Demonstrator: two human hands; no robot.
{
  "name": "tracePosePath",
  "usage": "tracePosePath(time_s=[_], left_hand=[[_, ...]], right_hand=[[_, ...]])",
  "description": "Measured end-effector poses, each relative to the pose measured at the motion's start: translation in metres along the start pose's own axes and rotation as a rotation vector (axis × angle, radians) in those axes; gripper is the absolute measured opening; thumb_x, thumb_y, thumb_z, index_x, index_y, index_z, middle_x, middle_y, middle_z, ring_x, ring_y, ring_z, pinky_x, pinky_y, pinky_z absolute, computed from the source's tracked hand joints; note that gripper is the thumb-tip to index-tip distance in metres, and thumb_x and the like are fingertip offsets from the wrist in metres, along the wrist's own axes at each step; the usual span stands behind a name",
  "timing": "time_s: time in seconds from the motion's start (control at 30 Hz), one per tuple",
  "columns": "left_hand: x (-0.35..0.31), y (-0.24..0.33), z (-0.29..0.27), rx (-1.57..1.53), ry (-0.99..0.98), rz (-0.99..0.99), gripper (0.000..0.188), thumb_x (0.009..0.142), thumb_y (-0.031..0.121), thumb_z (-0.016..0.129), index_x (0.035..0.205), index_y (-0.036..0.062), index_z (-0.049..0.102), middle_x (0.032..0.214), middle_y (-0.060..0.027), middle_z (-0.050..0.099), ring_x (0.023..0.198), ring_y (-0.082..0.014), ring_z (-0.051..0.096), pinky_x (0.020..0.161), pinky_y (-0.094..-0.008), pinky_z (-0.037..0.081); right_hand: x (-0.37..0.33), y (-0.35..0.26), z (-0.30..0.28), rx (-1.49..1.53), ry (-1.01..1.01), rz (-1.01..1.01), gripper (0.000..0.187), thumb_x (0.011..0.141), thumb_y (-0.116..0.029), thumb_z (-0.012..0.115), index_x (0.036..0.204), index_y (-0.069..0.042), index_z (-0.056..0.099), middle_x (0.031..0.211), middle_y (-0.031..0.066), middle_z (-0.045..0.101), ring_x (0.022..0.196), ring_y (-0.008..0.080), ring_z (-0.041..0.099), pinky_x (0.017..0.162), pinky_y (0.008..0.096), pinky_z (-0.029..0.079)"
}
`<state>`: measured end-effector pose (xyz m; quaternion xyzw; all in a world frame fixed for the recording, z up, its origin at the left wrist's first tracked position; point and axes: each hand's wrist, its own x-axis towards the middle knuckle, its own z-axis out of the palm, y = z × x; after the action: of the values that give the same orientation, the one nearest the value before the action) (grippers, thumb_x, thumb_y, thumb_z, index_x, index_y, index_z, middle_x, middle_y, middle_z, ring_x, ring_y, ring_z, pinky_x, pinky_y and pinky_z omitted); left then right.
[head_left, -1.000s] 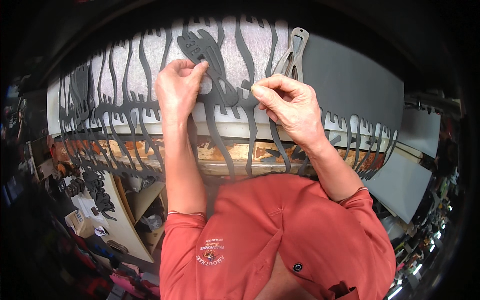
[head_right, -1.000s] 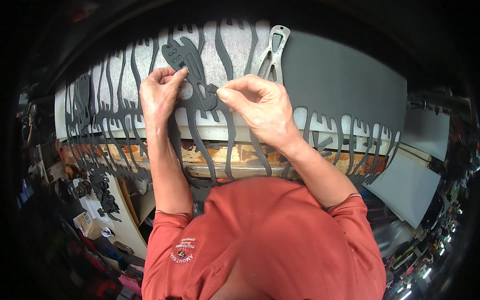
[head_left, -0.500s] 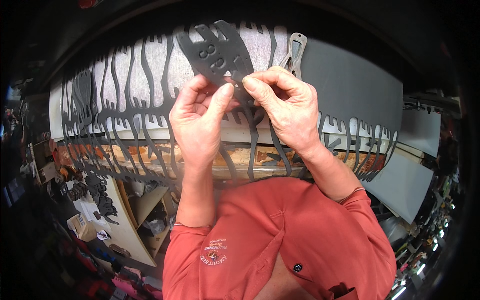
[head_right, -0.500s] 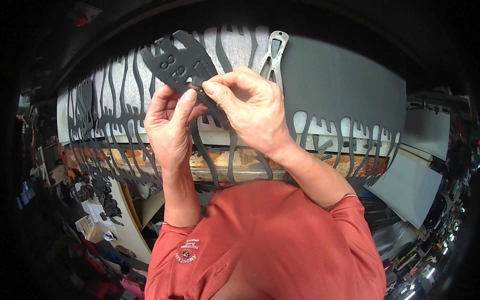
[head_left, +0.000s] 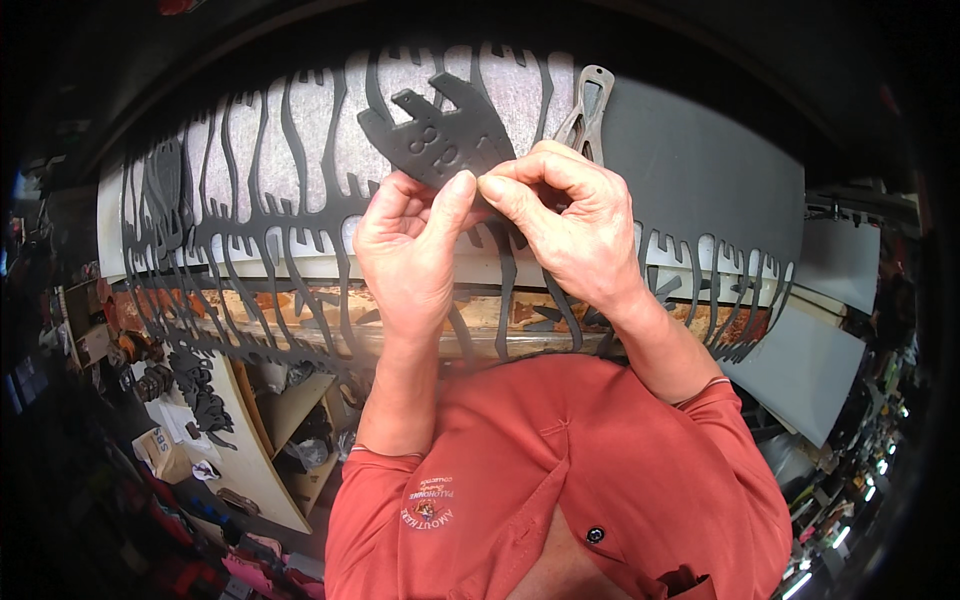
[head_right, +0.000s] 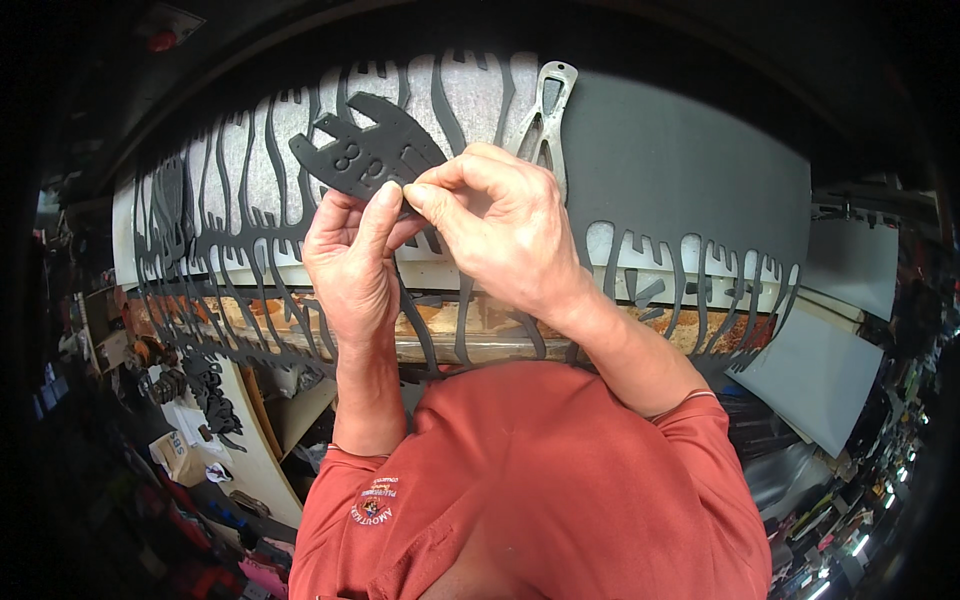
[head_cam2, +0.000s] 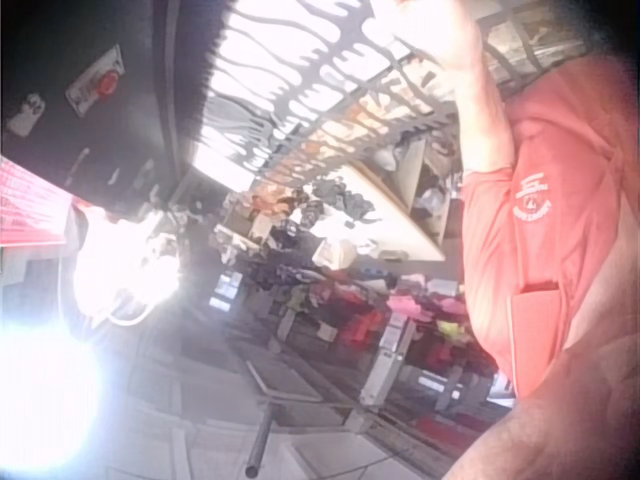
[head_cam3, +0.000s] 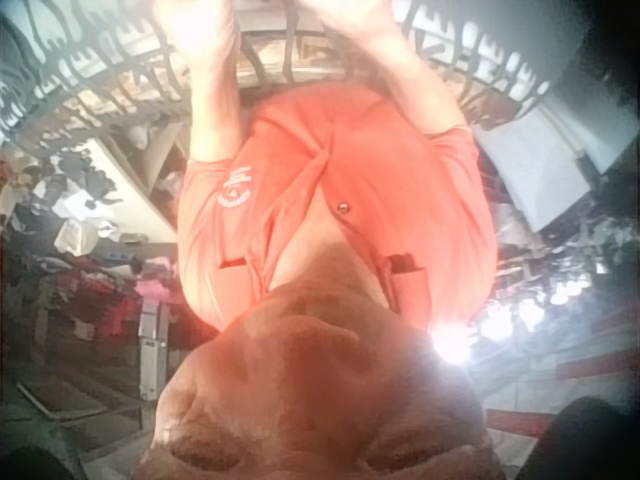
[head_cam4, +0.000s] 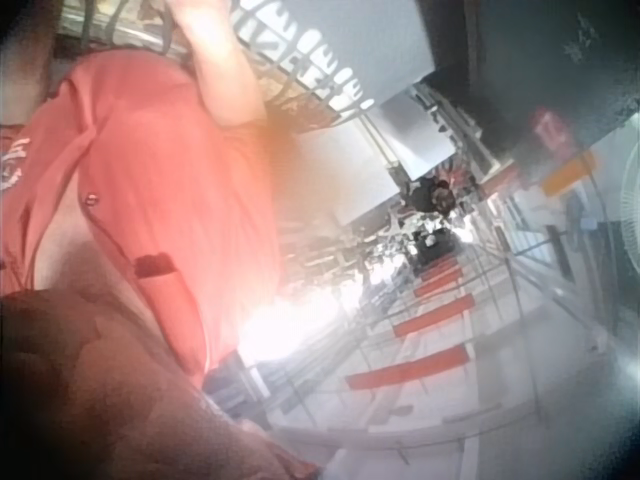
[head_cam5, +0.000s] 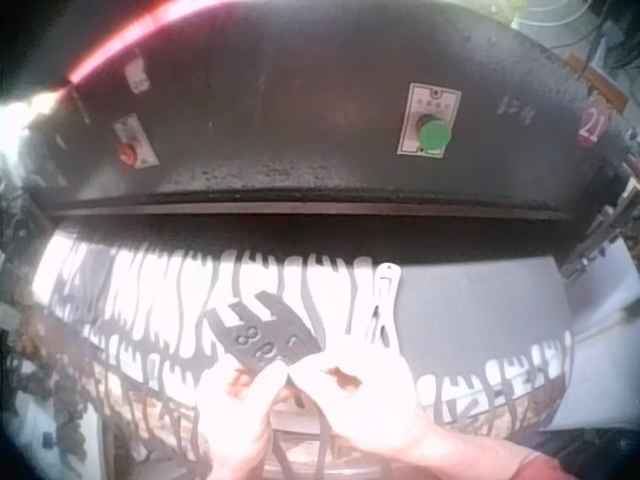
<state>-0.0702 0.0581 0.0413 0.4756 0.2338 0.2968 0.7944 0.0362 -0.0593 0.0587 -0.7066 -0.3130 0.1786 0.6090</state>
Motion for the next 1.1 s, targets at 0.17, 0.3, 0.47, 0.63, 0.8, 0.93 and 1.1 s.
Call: tracePosePath(time_s=[0.17,0.3,0.47,0.63,0.8,0.93,1.1], left_hand=[[-0.001,0.0,0.002,-0.019,0.032,0.023,0.023,0.103,-0.001,0.069,0.125,-0.0029,0.067,0.112,-0.0121,0.076,0.095,-0.015,0.076,0.081,-0.0295,0.069],[0.002,0.002,0.0,0.017,0.014,0.019,0.025,0.103,-0.001,0.068,0.128,-0.0027,0.066,0.113,-0.0126,0.077,0.094,-0.016,0.077,0.079,-0.0286,0.07],[0.001,0.0,0.003,0.018,0.007,0.038,0.027,0.101,-0.003,0.069,0.127,-0.0027,0.066,0.114,-0.0125,0.077,0.097,-0.0153,0.077,0.079,-0.0262,0.068],[0.002,-0.002,0.003,0.081,0.01,0.064,0.027,0.1,-0.003,0.072,0.126,-0.0015,0.067,0.114,-0.0109,0.077,0.097,-0.0127,0.075,0.077,-0.0231,0.065],[0.002,-0.01,0.002,0.23,0.083,0.141,0.024,0.101,-0.002,0.073,0.124,0.0,0.068,0.111,-0.0078,0.077,0.093,-0.0096,0.073,0.078,-0.0222,0.062],[0.002,-0.017,0.001,0.207,0.092,0.235,0.022,0.101,-0.003,0.072,0.122,-0.0013,0.067,0.109,-0.0079,0.076,0.092,-0.0097,0.073,0.081,-0.0236,0.062],[0.003,-0.016,-0.006,0.031,0.017,0.13,0.025,0.099,-0.007,0.073,0.122,-0.003,0.066,0.114,-0.0097,0.075,0.101,-0.0121,0.071,0.093,-0.0273,0.058]], right_hand=[[0.004,0.011,-0.005,-0.122,0.11,-0.176,0.018,0.089,-0.013,0.087,0.1,0.0,0.08,0.086,0.0051,0.071,0.072,0.0113,0.064,0.065,0.0278,0.052],[0.004,0.021,-0.005,0.04,0.108,-0.037,0.026,0.087,-0.015,0.089,0.108,-0.003,0.081,0.089,0.0014,0.072,0.07,0.0059,0.059,0.063,0.0247,0.049],[0.0,0.023,-0.002,0.228,0.093,0.146,0.031,0.088,-0.014,0.089,0.115,-0.005,0.079,0.091,-0.001,0.072,0.068,0.0012,0.056,0.058,0.0204,0.046],[-0.003,0.018,-0.002,0.112,0.07,0.05,0.022,0.088,-0.01,0.087,0.106,-0.002,0.076,0.088,-0.0002,0.07,0.067,0.0021,0.057,0.058,0.0207,0.046],[-0.006,0.017,-0.001,0.073,0.037,0.056,0.019,0.091,-0.003,0.086,0.105,-0.001,0.074,0.088,-0.0035,0.068,0.073,0.0013,0.056,0.066,0.0183,0.047],[-0.003,0.024,0.001,0.148,-0.003,0.029,0.024,0.092,-0.002,0.085,0.113,0.0,0.074,0.092,-0.0019,0.071,0.076,0.0026,0.06,0.069,0.019,0.05],[-0.001,0.029,0.002,0.205,-0.057,0.053,0.022,0.091,-0.007,0.084,0.109,0.001,0.076,0.093,0.0044,0.073,0.078,0.008,0.067,0.07,0.0249,0.053]])
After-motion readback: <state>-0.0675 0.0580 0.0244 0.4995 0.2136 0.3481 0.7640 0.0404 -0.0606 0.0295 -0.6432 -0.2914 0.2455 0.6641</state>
